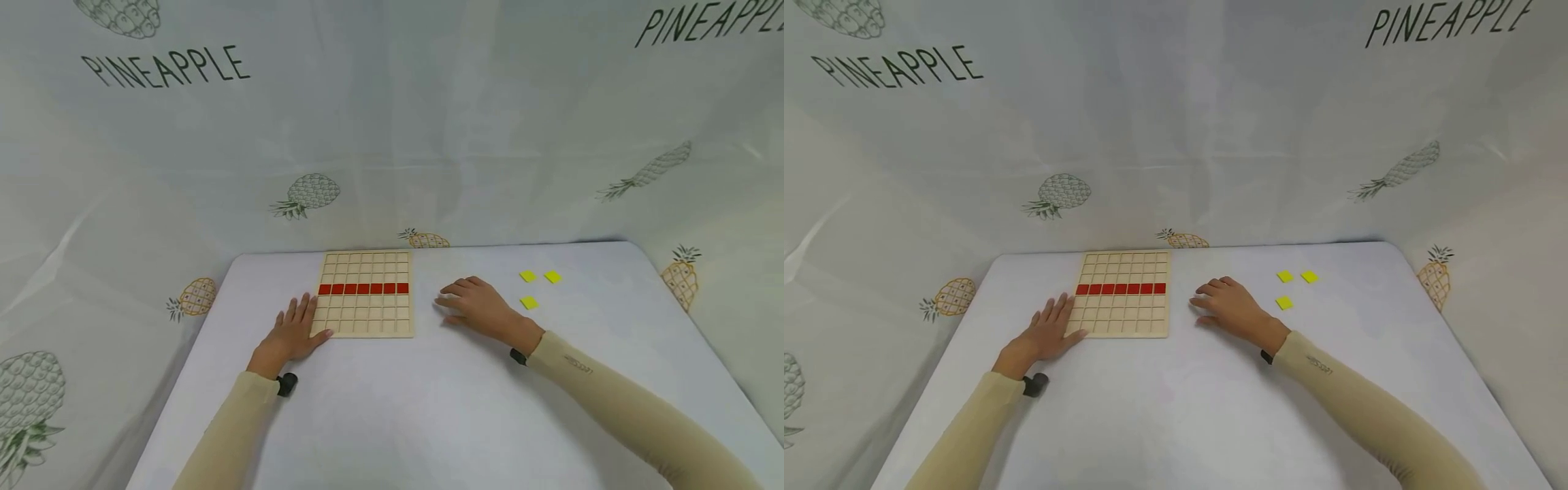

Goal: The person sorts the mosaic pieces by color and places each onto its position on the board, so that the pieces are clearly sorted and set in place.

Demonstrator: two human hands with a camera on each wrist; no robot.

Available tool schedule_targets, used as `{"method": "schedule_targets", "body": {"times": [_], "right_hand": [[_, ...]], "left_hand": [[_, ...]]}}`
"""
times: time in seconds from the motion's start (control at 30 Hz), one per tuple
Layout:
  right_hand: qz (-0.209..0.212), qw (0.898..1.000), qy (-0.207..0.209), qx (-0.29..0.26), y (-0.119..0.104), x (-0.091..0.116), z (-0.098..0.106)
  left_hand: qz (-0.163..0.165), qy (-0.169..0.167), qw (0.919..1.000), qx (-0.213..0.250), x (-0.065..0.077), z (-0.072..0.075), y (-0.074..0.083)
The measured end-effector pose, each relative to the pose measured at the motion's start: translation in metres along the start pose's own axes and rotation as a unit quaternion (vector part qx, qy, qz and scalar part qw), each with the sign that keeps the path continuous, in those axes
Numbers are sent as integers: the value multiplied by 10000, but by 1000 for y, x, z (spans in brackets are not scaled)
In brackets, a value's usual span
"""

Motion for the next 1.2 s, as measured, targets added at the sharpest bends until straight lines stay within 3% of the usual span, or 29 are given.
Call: {"method": "schedule_targets", "body": {"times": [0.23, 0.37, 0.73, 1.0, 1.2], "right_hand": [[20, 9994, 323, 89, 15, 35, 0], [-68, 9993, 359, -15, 23, 51, 1], [-266, 9991, -91, -324, 35, 84, -1], [119, 9965, 549, -616, 37, 97, -2], [168, 9948, 707, -711, 35, 99, -1]], "left_hand": [[-77, 90, 9999, 15, -11, -13, -23], [-127, 130, 9998, 43, -12, -16, -28], [-196, 39, 9996, 219, 3, -5, -12], [-16, -78, 10000, 32, 3, -1, -2], [-52, -28, 10000, -34, -1, -2, -2]]}}
Point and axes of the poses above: each hand's wrist, its own x-axis away from the middle knuckle, its own z-axis out of the back of the hand, y = z × x, the point moved 3 cm from there along -x, towards the middle knuckle, and after that the axes turned 11 degrees about x, right-handed, at the moved point
